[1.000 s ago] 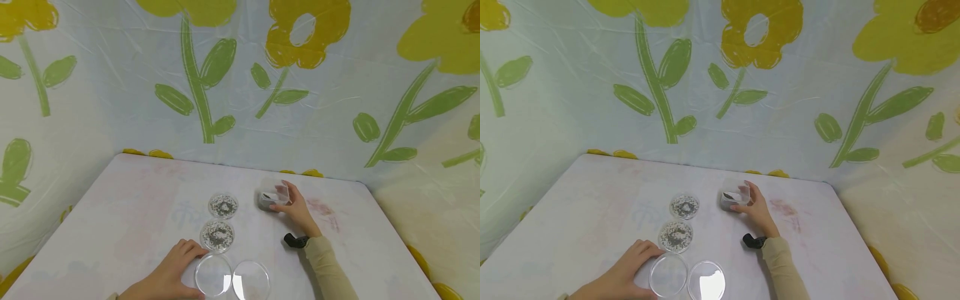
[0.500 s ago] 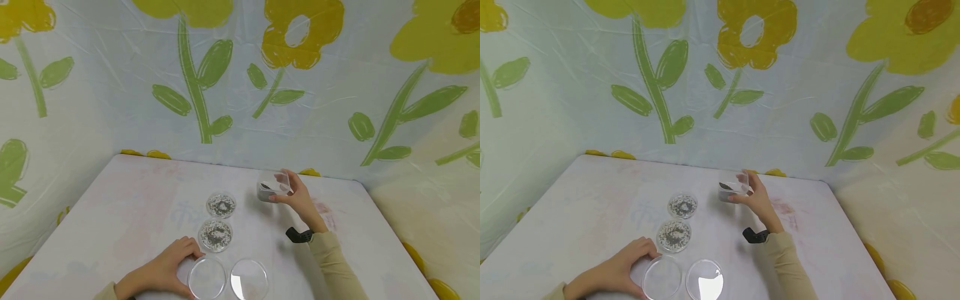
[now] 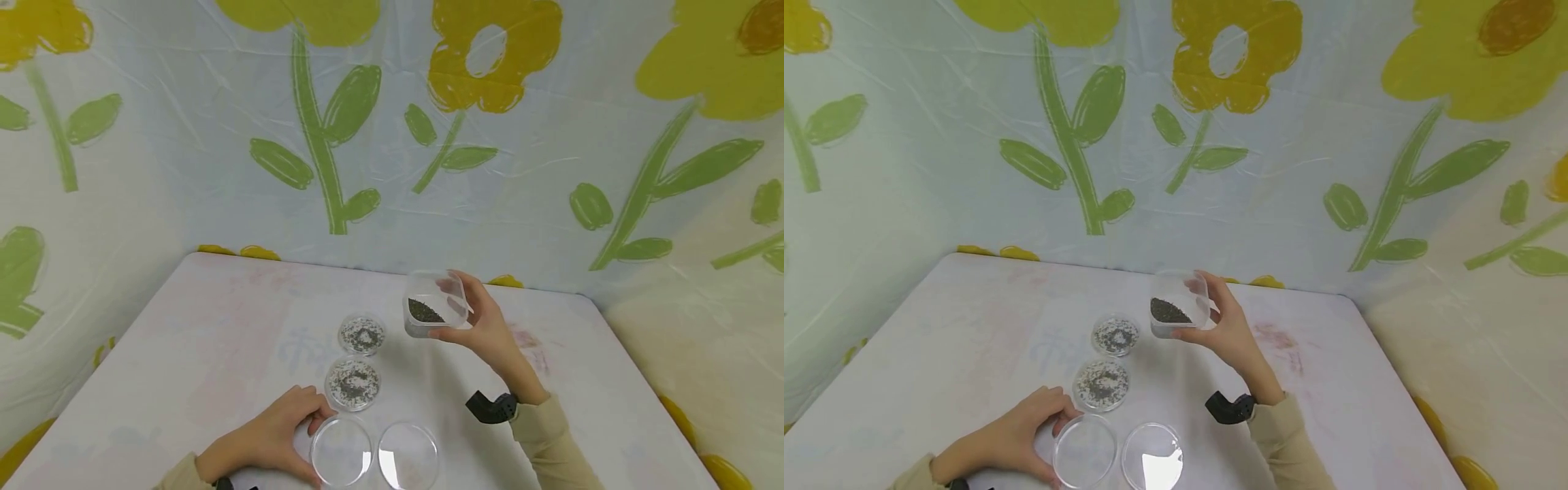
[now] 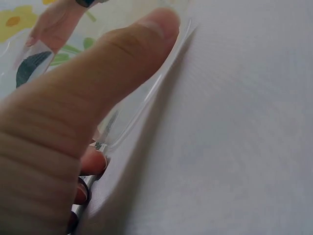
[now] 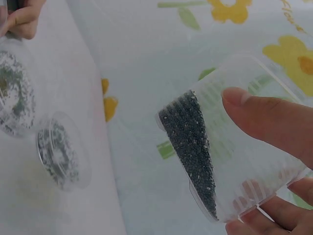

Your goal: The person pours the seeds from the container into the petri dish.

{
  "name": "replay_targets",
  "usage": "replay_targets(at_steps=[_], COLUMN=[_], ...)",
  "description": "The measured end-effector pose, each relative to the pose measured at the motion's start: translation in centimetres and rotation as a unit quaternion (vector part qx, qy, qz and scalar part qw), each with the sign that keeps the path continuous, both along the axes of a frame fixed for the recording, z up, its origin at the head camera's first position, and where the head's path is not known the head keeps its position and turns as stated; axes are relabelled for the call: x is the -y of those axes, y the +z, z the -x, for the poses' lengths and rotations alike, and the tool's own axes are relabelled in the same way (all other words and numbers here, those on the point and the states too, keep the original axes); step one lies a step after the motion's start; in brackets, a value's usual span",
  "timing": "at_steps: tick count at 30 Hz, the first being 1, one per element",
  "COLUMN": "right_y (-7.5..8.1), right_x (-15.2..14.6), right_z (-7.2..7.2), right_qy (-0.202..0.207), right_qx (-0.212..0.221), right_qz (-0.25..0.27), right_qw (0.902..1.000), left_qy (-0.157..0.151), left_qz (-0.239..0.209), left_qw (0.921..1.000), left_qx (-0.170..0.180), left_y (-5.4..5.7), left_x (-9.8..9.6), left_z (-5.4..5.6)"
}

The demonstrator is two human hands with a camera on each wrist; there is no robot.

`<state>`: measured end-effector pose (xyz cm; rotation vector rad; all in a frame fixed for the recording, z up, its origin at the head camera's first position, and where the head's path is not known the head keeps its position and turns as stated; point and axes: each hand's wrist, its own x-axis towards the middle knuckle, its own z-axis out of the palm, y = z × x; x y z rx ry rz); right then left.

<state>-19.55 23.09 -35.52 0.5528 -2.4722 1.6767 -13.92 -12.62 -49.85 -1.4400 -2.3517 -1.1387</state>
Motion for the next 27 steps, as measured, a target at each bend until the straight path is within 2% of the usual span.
replay_targets(at_steps=[7, 15, 19, 23, 27], right_y=[0.2, -0.8, -1.5, -2.1, -2.6], right_x=[1.3, 2.8, 3.7, 4.6, 5.3], right_z=[-2.0, -4.0, -4.7, -5.2, -5.4], right_qy=[0.009, 0.027, 0.052, 0.079, 0.102], right_qx=[-0.037, -0.079, -0.111, -0.165, -0.246], right_qz=[-0.035, -0.052, -0.049, -0.057, -0.068], right_qw=[0.9987, 0.9951, 0.9912, 0.9815, 0.9615], left_qy=[-0.002, 0.01, 0.02, 0.025, 0.025], left_qz=[-0.007, 0.007, 0.012, 0.013, 0.01], left_qw=[0.9999, 0.9998, 0.9996, 0.9993, 0.999], left_qx=[-0.014, -0.018, -0.019, -0.024, -0.036], left_y=[0.1, -0.1, -0.1, 0.0, 0.2], left_x=[-0.2, -0.2, -0.3, -0.3, -0.4], left_z=[0.1, 0.0, -0.1, -0.1, -0.1])
